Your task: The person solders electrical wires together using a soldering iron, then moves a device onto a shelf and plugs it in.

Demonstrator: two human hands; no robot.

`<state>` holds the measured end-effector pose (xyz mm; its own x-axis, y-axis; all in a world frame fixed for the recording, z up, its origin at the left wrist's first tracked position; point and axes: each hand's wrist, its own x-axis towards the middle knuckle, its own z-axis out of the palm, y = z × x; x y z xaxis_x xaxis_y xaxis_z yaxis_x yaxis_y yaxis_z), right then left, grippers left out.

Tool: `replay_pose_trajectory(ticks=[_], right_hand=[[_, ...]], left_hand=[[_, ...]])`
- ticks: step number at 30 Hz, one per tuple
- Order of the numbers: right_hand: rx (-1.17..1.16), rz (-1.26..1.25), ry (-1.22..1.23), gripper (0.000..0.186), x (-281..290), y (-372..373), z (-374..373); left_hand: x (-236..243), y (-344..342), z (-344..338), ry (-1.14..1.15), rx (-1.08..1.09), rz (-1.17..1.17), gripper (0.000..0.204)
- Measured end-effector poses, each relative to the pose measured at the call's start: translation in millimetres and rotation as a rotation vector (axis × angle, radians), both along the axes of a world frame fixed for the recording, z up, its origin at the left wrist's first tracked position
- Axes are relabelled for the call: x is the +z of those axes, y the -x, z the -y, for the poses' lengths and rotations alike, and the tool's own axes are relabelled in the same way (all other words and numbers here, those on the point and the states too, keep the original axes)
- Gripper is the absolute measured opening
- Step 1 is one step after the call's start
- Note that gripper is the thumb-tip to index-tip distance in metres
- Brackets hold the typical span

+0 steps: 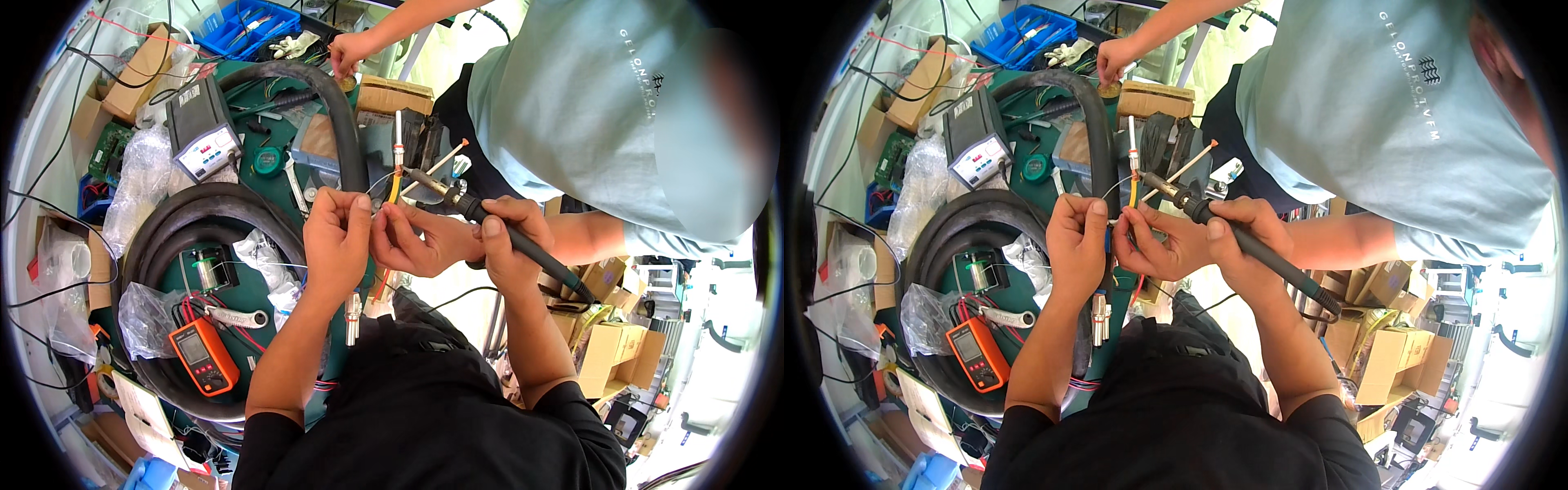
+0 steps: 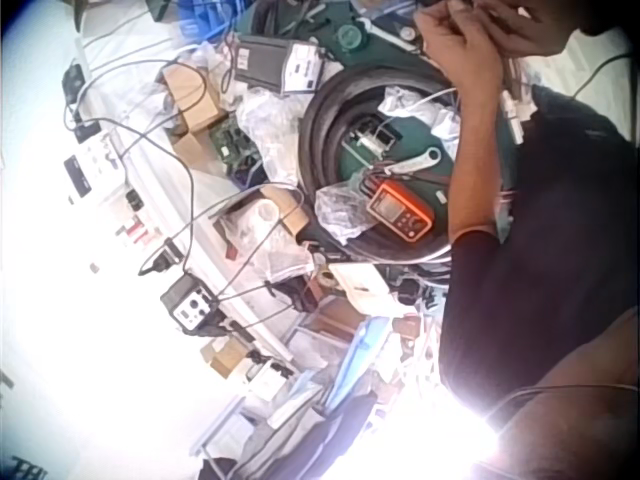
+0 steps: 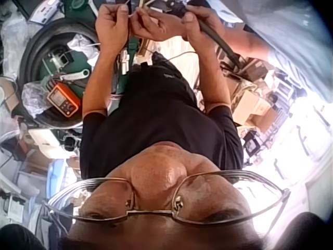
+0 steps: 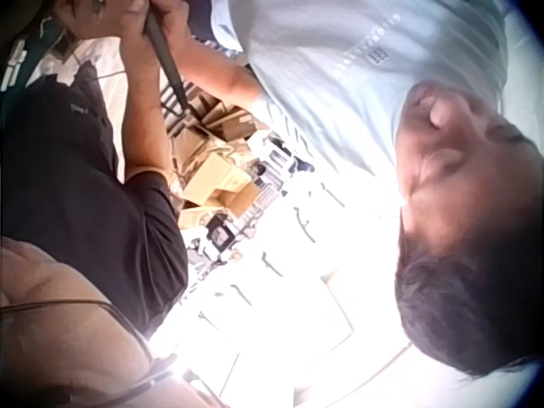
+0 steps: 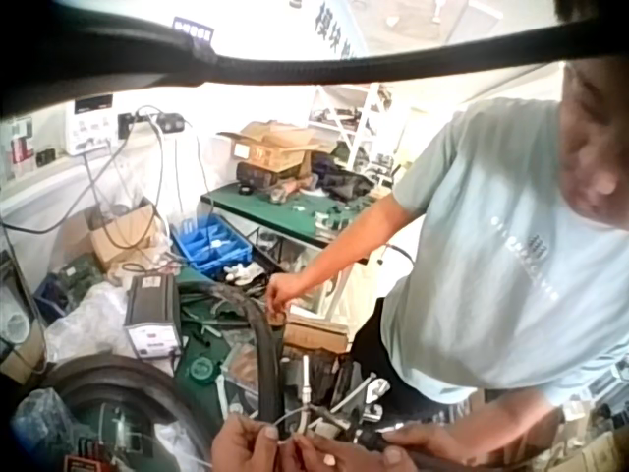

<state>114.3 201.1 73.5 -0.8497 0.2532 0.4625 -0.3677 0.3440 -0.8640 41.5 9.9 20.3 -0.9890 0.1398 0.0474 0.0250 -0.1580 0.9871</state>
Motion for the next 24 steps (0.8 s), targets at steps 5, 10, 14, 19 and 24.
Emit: replay_pose_trajectory(ticks=[5,10,14,19,24], right_hand=[[0.017,-0.046,-0.006,0.015,-4.0,0.9,-0.8],[-0.002,-0.020,0.012,0.016,-5.6,-1.2,-0.9],[0.001,-0.009,-0.069,0.014,-5.1,-1.4,-3.6],[-0.013,0.015,-0.057,0.014,-6.1,-3.9,-4.0],[-0.009,-0.025,-0.031,0.016,-6.9,-4.2,-3.2]], left_hand=[[0.9,0.0,-0.2,0.003,-0.014,0.017,0.016],[1.4,-0.3,-0.5,-0.011,-0.010,0.017,0.017],[-0.3,0.4,-0.1,0.006,-0.013,0.022,0.017],[2.1,0.0,-0.3,0.024,-0.038,0.027,0.016],[1.7,1.4,0.2,0.035,-0.022,0.013,0.017]])
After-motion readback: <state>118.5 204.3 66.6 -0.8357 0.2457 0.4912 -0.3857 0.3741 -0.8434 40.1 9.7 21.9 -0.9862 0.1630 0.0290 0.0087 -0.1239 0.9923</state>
